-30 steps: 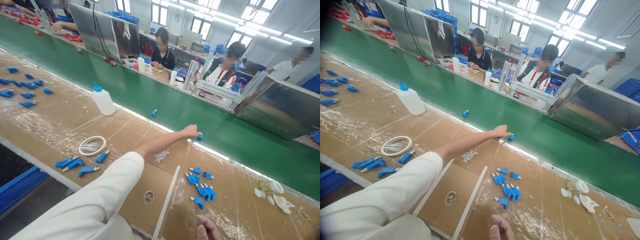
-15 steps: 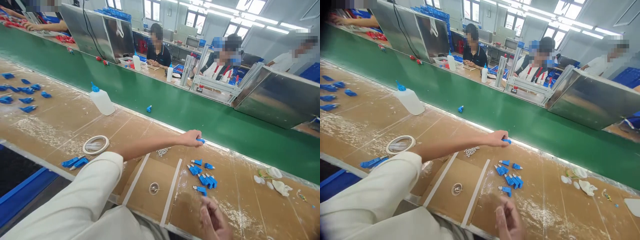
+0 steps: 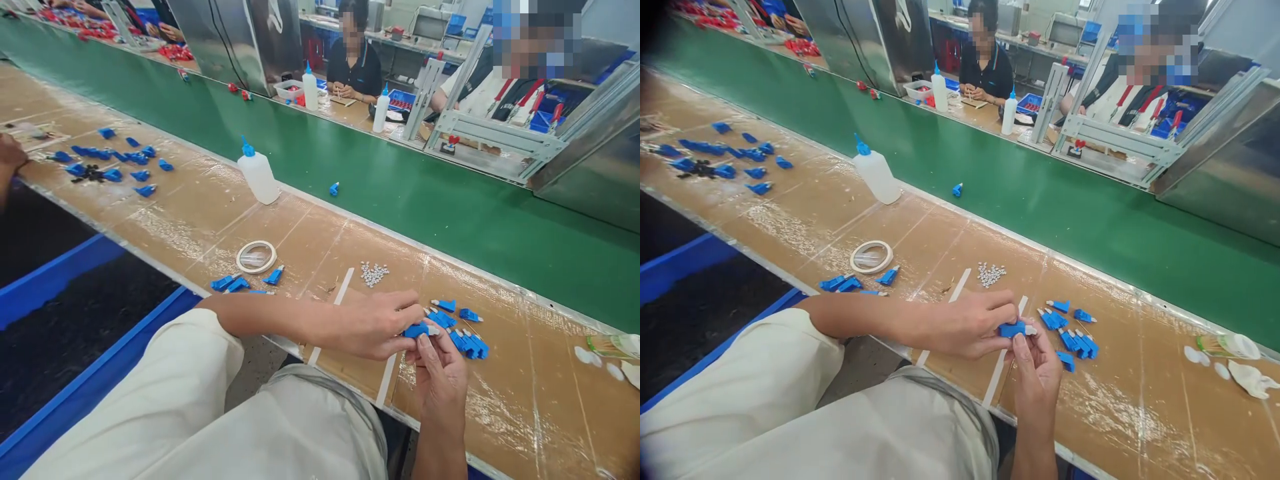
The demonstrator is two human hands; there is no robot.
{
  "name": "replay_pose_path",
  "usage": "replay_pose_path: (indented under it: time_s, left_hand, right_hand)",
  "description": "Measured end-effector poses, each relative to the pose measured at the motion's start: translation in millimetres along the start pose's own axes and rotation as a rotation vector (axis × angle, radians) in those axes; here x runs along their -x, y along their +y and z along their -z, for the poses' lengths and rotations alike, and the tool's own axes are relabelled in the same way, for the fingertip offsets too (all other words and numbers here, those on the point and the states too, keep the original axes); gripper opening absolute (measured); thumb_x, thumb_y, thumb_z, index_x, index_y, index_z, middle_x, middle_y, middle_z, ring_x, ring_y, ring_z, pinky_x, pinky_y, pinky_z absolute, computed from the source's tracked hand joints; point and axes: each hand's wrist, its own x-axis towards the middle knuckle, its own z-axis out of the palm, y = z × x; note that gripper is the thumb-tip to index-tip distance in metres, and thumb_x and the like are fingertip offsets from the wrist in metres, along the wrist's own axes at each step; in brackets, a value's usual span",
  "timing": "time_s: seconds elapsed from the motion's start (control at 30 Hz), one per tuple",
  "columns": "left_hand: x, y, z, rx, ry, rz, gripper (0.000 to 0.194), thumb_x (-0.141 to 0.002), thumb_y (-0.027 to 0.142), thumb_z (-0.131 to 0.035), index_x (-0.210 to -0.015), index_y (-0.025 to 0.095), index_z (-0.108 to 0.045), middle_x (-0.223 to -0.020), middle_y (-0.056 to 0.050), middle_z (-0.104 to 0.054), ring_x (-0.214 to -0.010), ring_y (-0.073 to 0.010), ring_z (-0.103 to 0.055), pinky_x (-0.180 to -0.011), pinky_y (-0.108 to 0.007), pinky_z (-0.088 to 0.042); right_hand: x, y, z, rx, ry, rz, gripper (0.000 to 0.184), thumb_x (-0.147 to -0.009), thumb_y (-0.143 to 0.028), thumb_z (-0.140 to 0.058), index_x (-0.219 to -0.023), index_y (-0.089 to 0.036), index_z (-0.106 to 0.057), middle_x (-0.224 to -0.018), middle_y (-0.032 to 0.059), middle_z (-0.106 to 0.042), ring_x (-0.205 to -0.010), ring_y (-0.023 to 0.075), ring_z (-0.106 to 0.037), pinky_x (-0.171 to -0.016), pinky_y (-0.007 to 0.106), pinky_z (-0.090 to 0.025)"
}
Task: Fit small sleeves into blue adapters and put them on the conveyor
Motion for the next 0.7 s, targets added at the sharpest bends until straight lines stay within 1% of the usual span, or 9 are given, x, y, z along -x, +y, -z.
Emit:
replay_pose_path:
  time_s: [0.1,0.17,0.23,0.3,0.37,0.43,0.47,0.57,0.7]
  left_hand:
    - [7.8,-6.3,5.6,0.389,-0.044,0.193,0.033,-0.09,0.049,-0.065,-0.093,0.017,-0.056,-0.092,-0.007,-0.063,-0.084,-0.0164,-0.06,-0.075,-0.028,-0.048]
    - [10.0,-15.0,6.6,0.717,-0.134,0.377,0.042,-0.088,0.058,-0.065,-0.087,0.017,-0.056,-0.082,-0.003,-0.064,-0.073,-0.0131,-0.061,-0.069,-0.027,-0.048]
    - [11.1,-25.0,5.5,0.992,-0.245,0.508,0.051,-0.076,0.064,-0.075,-0.079,0.017,-0.054,-0.074,-0.001,-0.065,-0.063,-0.0109,-0.062,-0.064,-0.026,-0.048]
    - [13.2,-33.7,4.5,1.16,-0.293,0.559,0.058,-0.06,0.061,-0.088,-0.075,0.016,-0.054,-0.07,-0.001,-0.066,-0.059,-0.01,-0.062,-0.061,-0.025,-0.048]
    - [18.2,-40.3,5.5,1.254,-0.234,0.578,0.058,-0.054,0.055,-0.093,-0.074,0.015,-0.056,-0.07,-0.001,-0.067,-0.058,-0.0096,-0.063,-0.057,-0.022,-0.047]
    - [26.4,-45.9,8.8,1.315,-0.125,0.593,0.054,-0.056,0.049,-0.094,-0.077,0.014,-0.058,-0.071,-0.002,-0.068,-0.06,-0.0096,-0.065,-0.055,-0.02,-0.046]
    - [31.4,-48.6,10.7,1.342,-0.073,0.602,0.052,-0.058,0.046,-0.094,-0.079,0.014,-0.059,-0.072,-0.002,-0.069,-0.062,-0.0097,-0.066,-0.055,-0.019,-0.046]
    - [46.9,-57.5,14.5,1.403,0.044,0.639,0.043,-0.064,0.036,-0.091,-0.087,0.013,-0.063,-0.075,-0.003,-0.07,-0.066,-0.0099,-0.067,-0.055,-0.017,-0.047]
    - [62.1,-66.7,11.5,1.446,0.121,0.7,0.035,-0.067,0.027,-0.088,-0.088,0.011,-0.066,-0.076,-0.002,-0.069,-0.066,-0.0094,-0.068,-0.053,-0.015,-0.047]
  right_hand:
    - [0.5,-2.1,1.4,0.103,-0.072,0.03,0.034,-0.083,-0.049,-0.073,-0.103,-0.021,-0.074,-0.097,0.0074,-0.068,-0.072,0.0158,-0.058,-0.059,0.026,-0.047]
    - [0.3,-6.1,1.0,0.171,-0.164,0.047,0.031,-0.085,-0.048,-0.071,-0.101,-0.022,-0.074,-0.095,0.0065,-0.065,-0.073,0.0164,-0.057,-0.059,0.027,-0.046]
    - [-0.1,-10.0,-1.0,0.235,-0.227,0.059,0.029,-0.087,-0.047,-0.069,-0.099,-0.022,-0.075,-0.089,0.0055,-0.062,-0.074,0.0172,-0.055,-0.06,0.028,-0.046]
    - [-0.2,-10.9,-2.7,0.28,-0.25,0.05,0.032,-0.086,-0.048,-0.069,-0.104,-0.022,-0.075,-0.087,0.0049,-0.061,-0.074,0.0172,-0.055,-0.06,0.028,-0.046]
    - [0.3,-6.7,-2.2,0.285,-0.247,0.019,0.045,-0.082,-0.05,-0.073,-0.119,-0.024,-0.07,-0.09,0.0041,-0.061,-0.07,0.0154,-0.054,-0.058,0.027,-0.046]
    - [1.8,2.6,0.7,0.315,-0.227,-0.024,0.061,-0.077,-0.051,-0.078,-0.13,-0.025,-0.063,-0.094,0.0035,-0.062,-0.065,0.0135,-0.053,-0.057,0.027,-0.047]
    - [2.8,8.7,2.5,0.354,-0.212,-0.046,0.064,-0.075,-0.052,-0.08,-0.13,-0.024,-0.063,-0.094,0.0035,-0.063,-0.063,0.013,-0.053,-0.057,0.027,-0.048]
    - [6.6,28.2,5.8,0.49,-0.181,-0.121,0.058,-0.071,-0.061,-0.079,-0.112,-0.019,-0.071,-0.087,0.0056,-0.067,-0.064,0.0153,-0.057,-0.06,0.03,-0.052]
    - [10.0,45.3,2.3,0.517,-0.188,-0.192,0.057,-0.07,-0.069,-0.075,-0.095,-0.017,-0.074,-0.082,0.0094,-0.074,-0.072,0.0213,-0.066,-0.069,0.035,-0.056]
